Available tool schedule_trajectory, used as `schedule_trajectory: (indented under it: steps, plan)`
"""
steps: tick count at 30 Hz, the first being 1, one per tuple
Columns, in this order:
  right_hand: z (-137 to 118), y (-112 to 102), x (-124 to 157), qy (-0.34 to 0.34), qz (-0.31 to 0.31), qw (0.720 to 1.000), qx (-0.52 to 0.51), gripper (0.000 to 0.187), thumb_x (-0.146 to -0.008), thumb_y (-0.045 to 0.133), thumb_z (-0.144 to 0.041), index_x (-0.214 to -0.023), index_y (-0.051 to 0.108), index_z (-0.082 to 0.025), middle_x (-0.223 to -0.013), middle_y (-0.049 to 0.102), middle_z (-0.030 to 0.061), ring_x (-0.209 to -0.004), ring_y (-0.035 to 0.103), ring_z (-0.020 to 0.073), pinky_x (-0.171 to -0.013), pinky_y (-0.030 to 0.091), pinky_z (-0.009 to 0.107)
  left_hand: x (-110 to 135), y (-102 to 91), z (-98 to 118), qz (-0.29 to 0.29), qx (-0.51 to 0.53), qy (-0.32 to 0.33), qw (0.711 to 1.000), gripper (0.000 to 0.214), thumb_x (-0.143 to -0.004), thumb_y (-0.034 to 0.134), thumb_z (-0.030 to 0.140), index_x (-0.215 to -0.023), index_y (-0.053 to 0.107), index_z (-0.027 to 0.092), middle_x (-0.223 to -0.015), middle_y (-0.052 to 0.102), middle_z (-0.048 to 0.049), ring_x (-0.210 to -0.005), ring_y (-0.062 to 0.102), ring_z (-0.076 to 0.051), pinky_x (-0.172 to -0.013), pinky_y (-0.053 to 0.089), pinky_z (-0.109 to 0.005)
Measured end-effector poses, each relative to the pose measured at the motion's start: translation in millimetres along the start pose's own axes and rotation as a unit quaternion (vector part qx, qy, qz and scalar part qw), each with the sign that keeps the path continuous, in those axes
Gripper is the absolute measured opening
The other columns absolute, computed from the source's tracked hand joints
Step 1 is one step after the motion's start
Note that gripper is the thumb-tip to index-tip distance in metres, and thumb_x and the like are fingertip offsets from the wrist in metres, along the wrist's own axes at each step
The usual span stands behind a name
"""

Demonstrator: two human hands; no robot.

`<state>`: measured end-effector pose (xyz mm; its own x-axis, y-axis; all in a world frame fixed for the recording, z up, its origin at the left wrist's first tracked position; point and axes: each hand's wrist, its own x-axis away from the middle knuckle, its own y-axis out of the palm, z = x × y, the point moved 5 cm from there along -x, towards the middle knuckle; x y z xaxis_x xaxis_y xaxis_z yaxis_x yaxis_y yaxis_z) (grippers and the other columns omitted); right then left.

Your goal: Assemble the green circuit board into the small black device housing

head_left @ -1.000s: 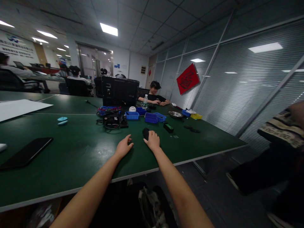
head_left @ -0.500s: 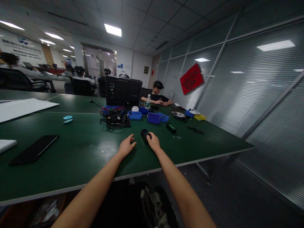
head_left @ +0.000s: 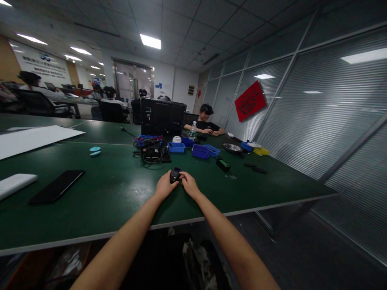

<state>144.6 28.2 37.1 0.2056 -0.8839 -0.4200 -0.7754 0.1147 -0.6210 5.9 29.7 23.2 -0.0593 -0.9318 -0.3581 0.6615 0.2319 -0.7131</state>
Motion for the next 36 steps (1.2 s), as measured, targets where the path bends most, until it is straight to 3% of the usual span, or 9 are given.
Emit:
schedule_trajectory:
  steps: [4, 7, 10, 17, 22, 26, 30, 33, 36]
  plan:
    - [15.5, -0.7, -14.1, 0.073, 0.064, 0.995, -0.015, 0.045, -0.070, 0.042, -0.012, -0.113, 0.051, -0.018, -0.101, 0.056, 0.0060, -0.075, 0.054, 0.0124, -0.078, 0.044, 0.029, 1.3, -0.5, 1.4, -0.008, -0.011, -0.013, 1.000, 0.061, -0.071, 0.058, 0.029, -0.127, 0.036, 0.016, -0.119, 0.054, -0.0112, -0.107, 0.051, -0.022, -0.088, 0.038, -0.030]
    - [29.7, 8.1, -23.0, 0.136, 0.048, 0.989, -0.040, 0.056, -0.066, 0.043, -0.009, -0.121, 0.045, -0.018, -0.108, 0.054, 0.0076, -0.069, 0.054, 0.0100, -0.075, 0.046, 0.028, 2.1, -1.6, 2.5, -0.013, -0.023, -0.020, 0.999, 0.062, -0.070, 0.059, 0.031, -0.126, 0.037, 0.017, -0.112, 0.058, -0.0113, -0.100, 0.055, -0.024, -0.084, 0.040, -0.032]
    - [35.8, 14.4, -28.0, 0.157, 0.024, 0.983, -0.089, 0.059, -0.065, 0.042, -0.006, -0.123, 0.043, -0.017, -0.109, 0.057, 0.0078, -0.074, 0.056, 0.0103, -0.074, 0.046, 0.027, 2.7, -3.8, 2.8, -0.005, -0.025, -0.023, 0.999, 0.058, -0.070, 0.058, 0.031, -0.123, 0.039, 0.018, -0.110, 0.059, -0.0107, -0.100, 0.055, -0.024, -0.085, 0.040, -0.034]
    - [41.8, 6.4, -24.9, 0.197, -0.007, 0.925, -0.325, 0.029, -0.072, 0.047, -0.022, -0.097, 0.059, -0.015, -0.082, 0.061, 0.0041, -0.068, 0.057, 0.0121, -0.047, 0.044, 0.019, 4.7, -5.5, 7.6, -0.008, 0.047, 0.059, 0.997, 0.057, -0.066, 0.052, 0.011, -0.120, 0.042, 0.023, -0.120, 0.052, -0.0018, -0.108, 0.050, -0.018, -0.092, 0.039, -0.029]
    - [43.2, 2.7, -20.9, 0.196, -0.031, 0.900, -0.388, 0.026, -0.066, 0.061, -0.023, -0.090, 0.061, -0.014, -0.077, 0.060, 0.0036, -0.060, 0.054, 0.0100, -0.041, 0.039, 0.016, 4.7, -6.6, 8.2, -0.010, 0.073, 0.100, 0.992, 0.057, -0.062, 0.050, 0.006, -0.117, 0.045, 0.021, -0.114, 0.052, -0.0037, -0.106, 0.049, -0.017, -0.093, 0.039, -0.030]
    - [39.9, 0.1, -16.5, 0.200, -0.036, 0.885, -0.419, 0.035, -0.060, 0.066, -0.021, -0.093, 0.060, -0.014, -0.081, 0.061, 0.0042, -0.062, 0.055, 0.0096, -0.047, 0.042, 0.018, 6.7, -8.7, 8.1, 0.016, 0.079, 0.109, 0.991, 0.053, -0.063, 0.052, 0.007, -0.113, 0.049, 0.023, -0.114, 0.045, -0.0048, -0.108, 0.047, -0.017, -0.095, 0.038, -0.031]
    - [32.5, -7.2, -13.5, 0.175, -0.031, 0.877, -0.445, 0.045, -0.056, 0.070, -0.024, -0.099, 0.058, -0.015, -0.090, 0.061, 0.0052, -0.076, 0.058, 0.0137, -0.065, 0.047, 0.025, 7.5, -7.4, 9.9, 0.008, 0.092, 0.103, 0.990, 0.051, -0.065, 0.060, 0.020, -0.114, 0.047, 0.023, -0.116, 0.042, -0.0053, -0.110, 0.045, -0.019, -0.096, 0.037, -0.035]
    - [22.1, -15.8, -11.9, 0.140, -0.033, 0.893, -0.426, 0.051, -0.056, 0.071, -0.026, -0.103, 0.057, -0.017, -0.098, 0.060, 0.0066, -0.088, 0.056, 0.0172, -0.076, 0.045, 0.030, 9.4, -13.8, 18.1, -0.013, 0.095, 0.128, 0.987, 0.052, -0.069, 0.059, 0.022, -0.118, 0.043, 0.021, -0.114, 0.047, -0.0062, -0.110, 0.045, -0.018, -0.097, 0.036, -0.036]
    - [-2.6, -33.6, -2.3, 0.083, -0.037, 0.915, -0.394, 0.056, -0.056, 0.072, -0.030, -0.108, 0.055, -0.019, -0.106, 0.057, 0.0071, -0.096, 0.053, 0.0192, -0.085, 0.042, 0.033, 23.3, -37.0, 33.8, 0.003, 0.059, 0.174, 0.983, 0.051, -0.072, 0.056, 0.018, -0.121, 0.042, 0.023, -0.116, 0.046, -0.0074, -0.109, 0.045, -0.019, -0.095, 0.038, -0.038]
